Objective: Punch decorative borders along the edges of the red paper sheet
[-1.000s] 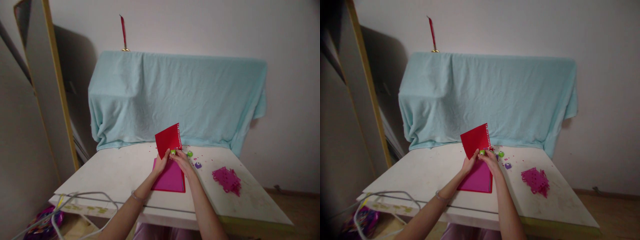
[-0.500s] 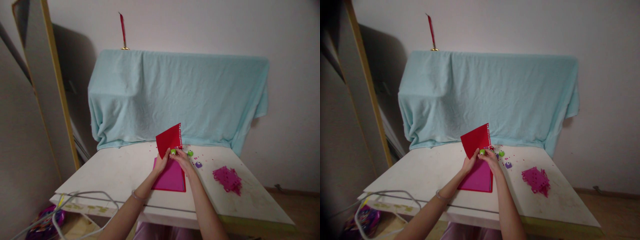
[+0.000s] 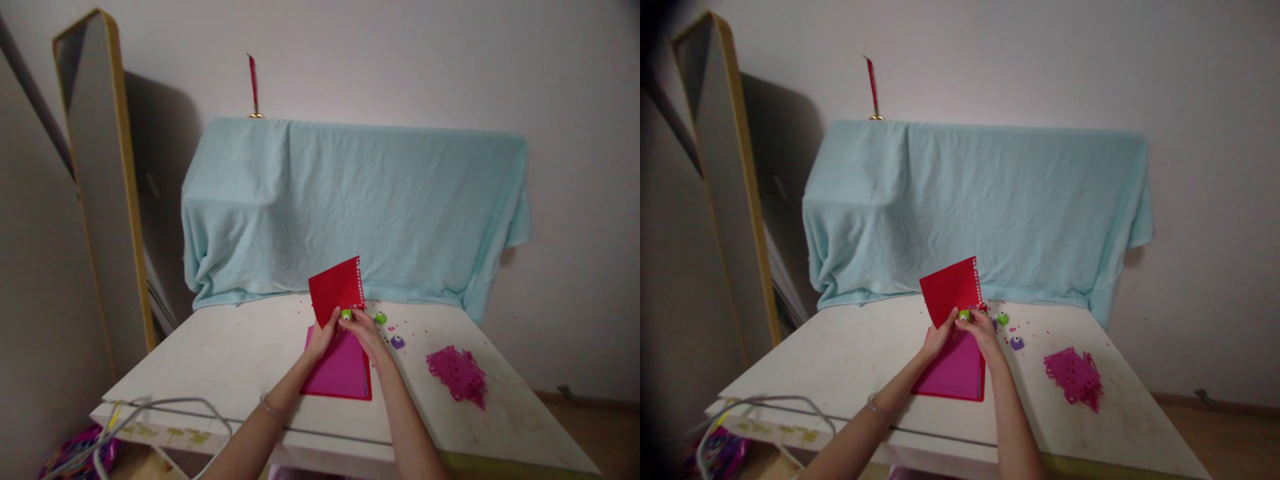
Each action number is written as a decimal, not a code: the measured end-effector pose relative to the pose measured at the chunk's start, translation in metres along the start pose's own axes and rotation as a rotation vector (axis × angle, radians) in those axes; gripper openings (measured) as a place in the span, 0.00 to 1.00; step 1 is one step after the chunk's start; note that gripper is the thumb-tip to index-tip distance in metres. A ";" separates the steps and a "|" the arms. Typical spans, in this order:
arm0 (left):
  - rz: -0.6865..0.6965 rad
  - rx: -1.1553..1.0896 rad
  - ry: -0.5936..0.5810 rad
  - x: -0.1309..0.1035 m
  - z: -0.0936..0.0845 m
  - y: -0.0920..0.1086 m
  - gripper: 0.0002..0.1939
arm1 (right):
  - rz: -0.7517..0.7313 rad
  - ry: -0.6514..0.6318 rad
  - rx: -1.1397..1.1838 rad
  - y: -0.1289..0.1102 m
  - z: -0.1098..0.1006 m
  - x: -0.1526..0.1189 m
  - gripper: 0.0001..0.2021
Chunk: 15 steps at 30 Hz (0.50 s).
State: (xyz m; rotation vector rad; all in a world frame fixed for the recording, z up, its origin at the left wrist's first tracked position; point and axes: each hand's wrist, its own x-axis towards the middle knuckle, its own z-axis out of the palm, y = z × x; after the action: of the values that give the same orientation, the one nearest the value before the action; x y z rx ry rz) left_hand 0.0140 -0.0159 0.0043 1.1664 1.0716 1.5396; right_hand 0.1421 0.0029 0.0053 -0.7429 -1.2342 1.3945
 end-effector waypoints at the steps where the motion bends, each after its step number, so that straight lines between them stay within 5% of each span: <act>1: -0.001 0.004 -0.027 0.000 0.000 0.001 0.24 | 0.006 -0.005 -0.007 0.000 -0.001 0.000 0.13; 7: 0.006 0.018 -0.151 0.001 -0.001 0.003 0.27 | 0.005 -0.025 -0.002 0.003 -0.002 0.000 0.14; 15: -0.007 -0.032 -0.143 0.006 -0.001 -0.010 0.25 | 0.010 -0.013 0.022 0.009 -0.003 0.003 0.16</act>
State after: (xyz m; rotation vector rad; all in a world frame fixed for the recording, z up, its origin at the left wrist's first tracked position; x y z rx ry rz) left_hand 0.0138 -0.0077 -0.0038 1.2297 0.9514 1.4402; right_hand 0.1414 0.0078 -0.0035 -0.7269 -1.2244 1.4211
